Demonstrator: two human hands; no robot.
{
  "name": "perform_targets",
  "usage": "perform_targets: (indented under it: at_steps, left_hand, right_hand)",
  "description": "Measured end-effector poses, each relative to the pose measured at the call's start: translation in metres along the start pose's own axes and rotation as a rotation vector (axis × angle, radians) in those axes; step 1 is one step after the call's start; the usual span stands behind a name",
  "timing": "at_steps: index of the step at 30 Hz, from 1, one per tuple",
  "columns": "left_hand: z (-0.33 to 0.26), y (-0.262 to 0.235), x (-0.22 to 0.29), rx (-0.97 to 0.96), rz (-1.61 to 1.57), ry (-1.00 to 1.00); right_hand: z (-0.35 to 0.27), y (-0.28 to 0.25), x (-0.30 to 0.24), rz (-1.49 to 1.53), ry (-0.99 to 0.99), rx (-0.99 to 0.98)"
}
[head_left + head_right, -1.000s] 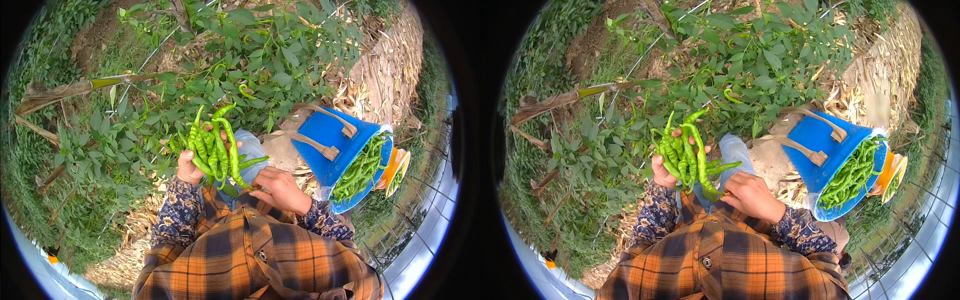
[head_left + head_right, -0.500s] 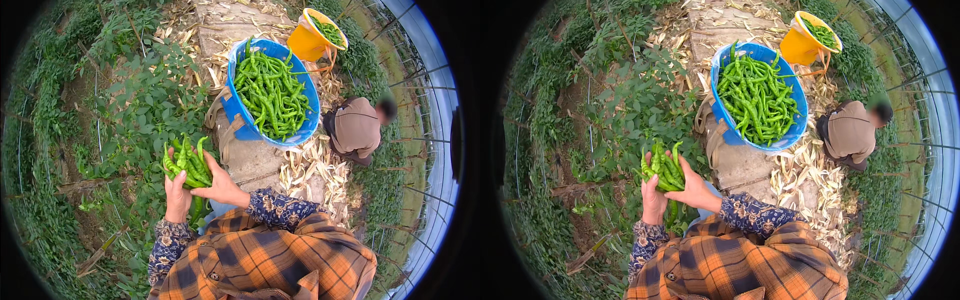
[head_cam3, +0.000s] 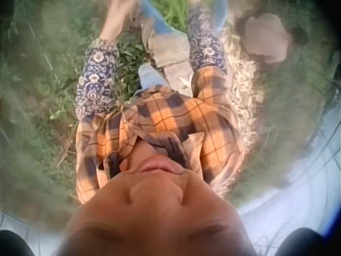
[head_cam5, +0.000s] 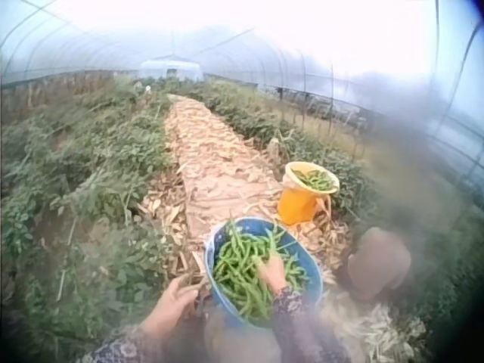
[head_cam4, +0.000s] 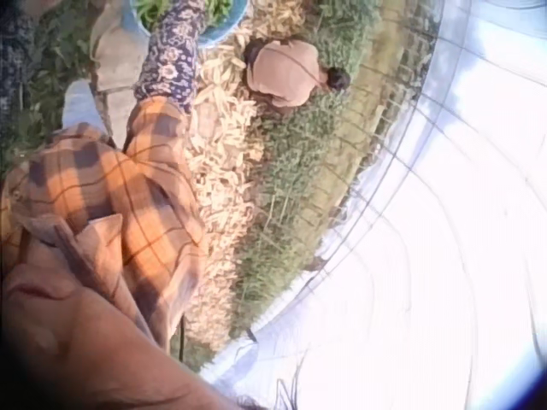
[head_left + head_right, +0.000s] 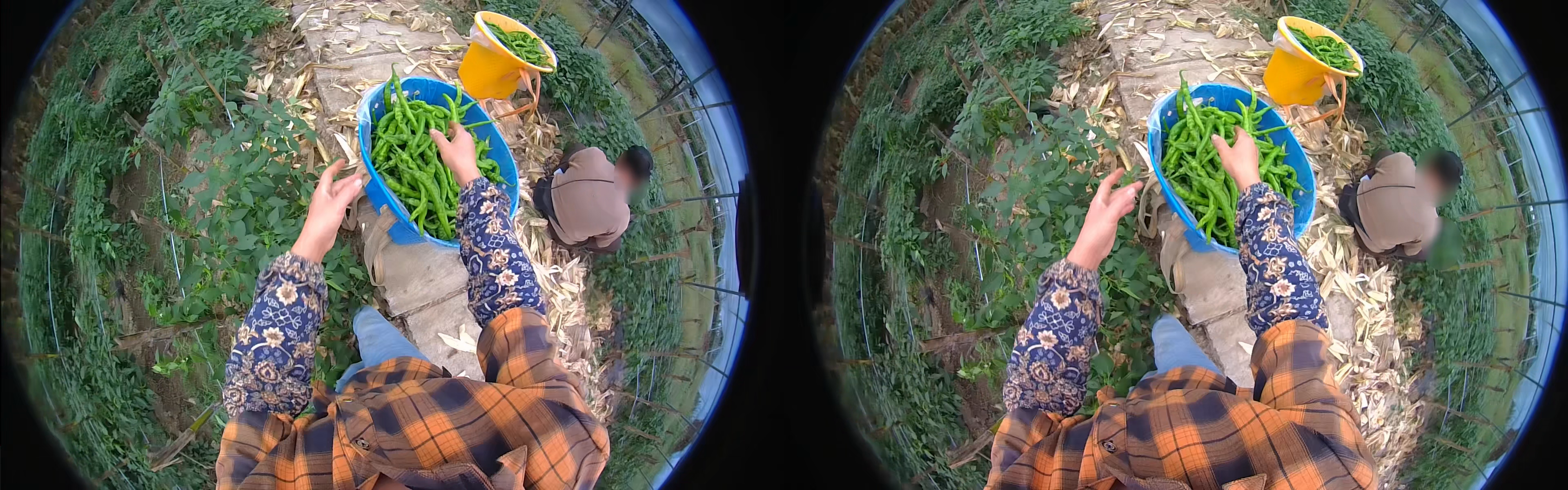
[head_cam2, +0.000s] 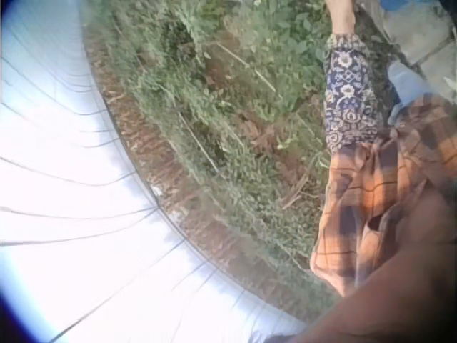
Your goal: The person picks green chili peppers from plants by hand and places them into a blue bucket. The person moves between plants, reaches into foliage, and collects peppers, filling the bucket over time.
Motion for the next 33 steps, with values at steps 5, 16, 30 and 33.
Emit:
perform_targets:
  at_steps: [5, 16, 30, 33]
  left_hand:
    - [-0.232, -0.125, -0.215, 0.385, 0.086, -0.523]
    - [-0.549, -0.093, -0.357, 0.936, -0.346, -1.042]
    - [-0.421, -0.112, -0.323, 0.711, -0.203, -0.836]
    - [-0.428, -0.109, -0.332, 0.756, -0.252, -0.842]
  right_hand:
    - [-0.157, 0.076, 0.002, 0.416, 0.13, -0.382]
    - [-0.065, 0.126, -0.077, -0.058, -0.464, -0.049]
    - [0.101, 0.157, 0.022, -1.053, -0.119, -0.409]
    - [0.093, 0.147, 0.031, -1.004, -0.286, -0.465]
Point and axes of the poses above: each hand's wrist, its own z-axis towards the middle knuckle, its own y-axis out of the palm, x = y × z, the point moved 6 cm from there along z, towards the middle knuckle, and after that the axes turned 9 degrees about z, right-handed, at the moved point
